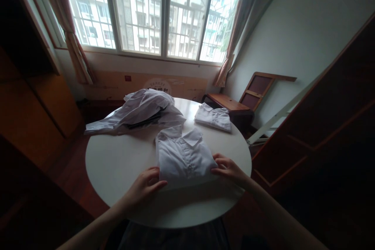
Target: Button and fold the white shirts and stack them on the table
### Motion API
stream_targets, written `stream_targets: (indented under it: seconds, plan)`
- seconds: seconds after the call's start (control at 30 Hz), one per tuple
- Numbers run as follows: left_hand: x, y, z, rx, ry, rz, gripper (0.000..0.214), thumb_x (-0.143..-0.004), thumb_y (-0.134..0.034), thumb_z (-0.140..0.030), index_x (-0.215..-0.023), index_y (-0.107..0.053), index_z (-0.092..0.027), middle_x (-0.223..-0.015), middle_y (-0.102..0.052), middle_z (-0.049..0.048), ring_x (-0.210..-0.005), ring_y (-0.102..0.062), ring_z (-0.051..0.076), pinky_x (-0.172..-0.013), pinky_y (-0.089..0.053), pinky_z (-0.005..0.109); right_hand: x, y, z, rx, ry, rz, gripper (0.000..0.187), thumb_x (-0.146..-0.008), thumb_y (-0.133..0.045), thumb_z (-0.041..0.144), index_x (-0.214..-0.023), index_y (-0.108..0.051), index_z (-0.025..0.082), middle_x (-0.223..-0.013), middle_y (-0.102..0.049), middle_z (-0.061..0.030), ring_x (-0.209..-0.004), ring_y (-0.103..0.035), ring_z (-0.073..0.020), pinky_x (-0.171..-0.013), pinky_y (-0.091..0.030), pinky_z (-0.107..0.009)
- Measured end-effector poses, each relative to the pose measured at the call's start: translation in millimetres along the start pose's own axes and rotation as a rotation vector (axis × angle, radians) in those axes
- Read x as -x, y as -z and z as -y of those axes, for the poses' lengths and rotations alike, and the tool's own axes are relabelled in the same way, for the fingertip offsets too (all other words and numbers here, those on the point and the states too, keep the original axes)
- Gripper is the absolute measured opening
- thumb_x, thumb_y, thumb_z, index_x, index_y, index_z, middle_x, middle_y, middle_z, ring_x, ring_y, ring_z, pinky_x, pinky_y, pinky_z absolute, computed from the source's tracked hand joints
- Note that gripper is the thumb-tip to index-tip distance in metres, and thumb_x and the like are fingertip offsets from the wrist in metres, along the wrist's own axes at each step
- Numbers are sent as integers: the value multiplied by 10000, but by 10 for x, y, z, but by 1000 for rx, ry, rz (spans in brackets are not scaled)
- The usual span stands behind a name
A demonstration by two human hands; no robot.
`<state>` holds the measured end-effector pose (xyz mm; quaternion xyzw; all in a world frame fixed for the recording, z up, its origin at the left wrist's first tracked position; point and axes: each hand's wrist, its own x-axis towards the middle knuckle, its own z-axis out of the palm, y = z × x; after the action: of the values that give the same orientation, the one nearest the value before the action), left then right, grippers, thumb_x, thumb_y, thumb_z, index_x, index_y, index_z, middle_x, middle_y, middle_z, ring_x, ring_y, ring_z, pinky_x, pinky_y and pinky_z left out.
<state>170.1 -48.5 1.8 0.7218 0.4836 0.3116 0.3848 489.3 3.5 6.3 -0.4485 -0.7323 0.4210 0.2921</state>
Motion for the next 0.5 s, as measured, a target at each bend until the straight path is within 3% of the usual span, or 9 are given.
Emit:
stream_targets:
  seconds: [0.1, 0.27, 0.43, 0.5]
  plan:
    - [-5, -73, 31, 18, 122, -105, 376, -785, -469, -486, -745, -624, -146, -773, -622, 46, -733, -545, 191, -669, -428, 245, 20, -92, -57, 20, -20, -67, 323, -705, -609, 494, -717, -648, 174, -873, -601, -58, -851, -564, -227, -750, -452, -306]
    - [-23, -31, 41, 83, 157, -167, 389, -778, -447, -513, -668, -560, -156, -655, -576, 7, -642, -495, 166, -582, -386, 223, 100, -191, 6, 93, -77, -159, 372, -771, -507, 516, -798, -653, 175, -769, -644, -51, -776, -582, -240, -706, -444, -318]
    - [11, 34, 39, 39, 193, -109, 401, -757, -460, -525, -641, -559, -154, -622, -549, -4, -627, -480, 157, -563, -364, 211, 205, -176, 98, 119, 12, -28, 312, -695, -625, 463, -811, -695, 182, -952, -642, -75, -885, -580, -262, -787, -445, -326]
    - [16, 33, 53, -18, 195, -135, 398, -765, -450, -515, -620, -544, -156, -617, -540, -2, -631, -478, 157, -567, -359, 213, 229, -192, 91, 113, -9, -41, 302, -704, -613, 461, -784, -709, 186, -937, -648, -75, -864, -588, -260, -770, -452, -327]
